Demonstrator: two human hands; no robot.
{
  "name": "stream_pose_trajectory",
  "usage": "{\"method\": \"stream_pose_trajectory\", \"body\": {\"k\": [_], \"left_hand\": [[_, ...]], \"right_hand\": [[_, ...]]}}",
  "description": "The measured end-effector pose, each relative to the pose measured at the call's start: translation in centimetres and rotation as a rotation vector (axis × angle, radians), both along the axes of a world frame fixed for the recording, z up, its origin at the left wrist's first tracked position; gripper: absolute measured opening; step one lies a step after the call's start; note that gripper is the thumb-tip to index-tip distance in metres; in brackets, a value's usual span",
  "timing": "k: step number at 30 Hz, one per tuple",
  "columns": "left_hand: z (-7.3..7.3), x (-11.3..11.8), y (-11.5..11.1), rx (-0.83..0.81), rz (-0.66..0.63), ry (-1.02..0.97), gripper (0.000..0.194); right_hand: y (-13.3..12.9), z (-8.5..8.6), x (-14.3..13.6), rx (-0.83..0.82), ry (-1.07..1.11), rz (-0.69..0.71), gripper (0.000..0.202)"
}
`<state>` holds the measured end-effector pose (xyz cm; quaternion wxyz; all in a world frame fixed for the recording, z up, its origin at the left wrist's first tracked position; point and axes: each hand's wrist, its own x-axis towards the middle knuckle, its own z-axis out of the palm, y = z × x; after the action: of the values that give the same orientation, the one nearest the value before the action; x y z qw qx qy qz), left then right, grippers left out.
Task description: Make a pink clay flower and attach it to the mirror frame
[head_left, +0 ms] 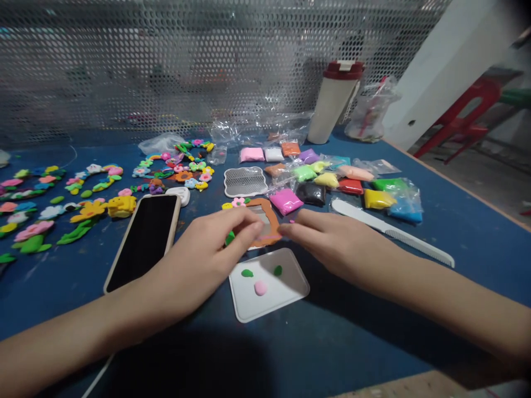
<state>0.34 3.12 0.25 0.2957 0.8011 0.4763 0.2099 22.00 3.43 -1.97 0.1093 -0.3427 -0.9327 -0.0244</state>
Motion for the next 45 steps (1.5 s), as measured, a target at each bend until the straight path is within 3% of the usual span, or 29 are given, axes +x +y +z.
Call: {"method": "stream_pose_trajectory", "body": {"k": [4, 9, 12, 14, 15, 18, 20, 23, 29, 35, 45], "left_hand": [[-0.2, 0.2, 0.6, -0.326, -0.048, -0.055, 0.024], [-0.4, 0.5, 0.5, -0.46, -0.014, -0.154, 0.019], [-0.6, 1.1, 0.1, -0.463, 0.041, -0.205, 0.018], [-0.9, 1.7, -0.1, -0.363, 0.112, -0.231, 0.016], [-1.2, 1.9, -0.2, -0.311, 0.14, -0.227, 0.015], [-1.8, 2.6, -0.3, -0.201, 0.127, -0.137, 0.014], [-2.2, 2.7, -0.4, -0.133, 0.078, -0.039, 0.015], [-2.6, 2.1, -0.5, -0.053, 0.012, 0.146, 0.011], [-2.8, 0.7, -1.4, 0.126, -0.072, 0.382, 0.004], [-2.7, 0.3, -0.9, 0.143, 0.002, 0.424, 0.011], [-2.1, 0.4, -1.2, 0.171, -0.012, 0.397, 0.014]], "right_hand": [[0.1, -0.3, -0.1, 0.072, 0.084, 0.145, 0.036], [0.6, -0.6, 0.1, 0.045, 0.265, 0.092, 0.029], [0.7, -0.6, 0.2, -0.037, 0.573, -0.056, 0.04], [0.6, -0.9, 0.1, -0.302, 0.861, -0.16, 0.062], [0.5, -1.2, 0.0, -0.507, 0.972, -0.178, 0.061], [0.1, -2.0, -0.4, -1.056, 1.101, -0.153, 0.018], [-0.2, -2.4, -0.7, -1.192, 1.12, -0.162, 0.012], [-0.3, -2.5, -0.7, -1.134, 1.075, -0.182, 0.011], [0.1, -2.7, 0.2, -0.784, 0.725, -0.081, 0.016], [0.0, -3.1, 0.2, -0.67, 0.649, 0.022, 0.013], [-0.5, -3.2, 0.0, -0.617, 0.644, 0.073, 0.012]]}}
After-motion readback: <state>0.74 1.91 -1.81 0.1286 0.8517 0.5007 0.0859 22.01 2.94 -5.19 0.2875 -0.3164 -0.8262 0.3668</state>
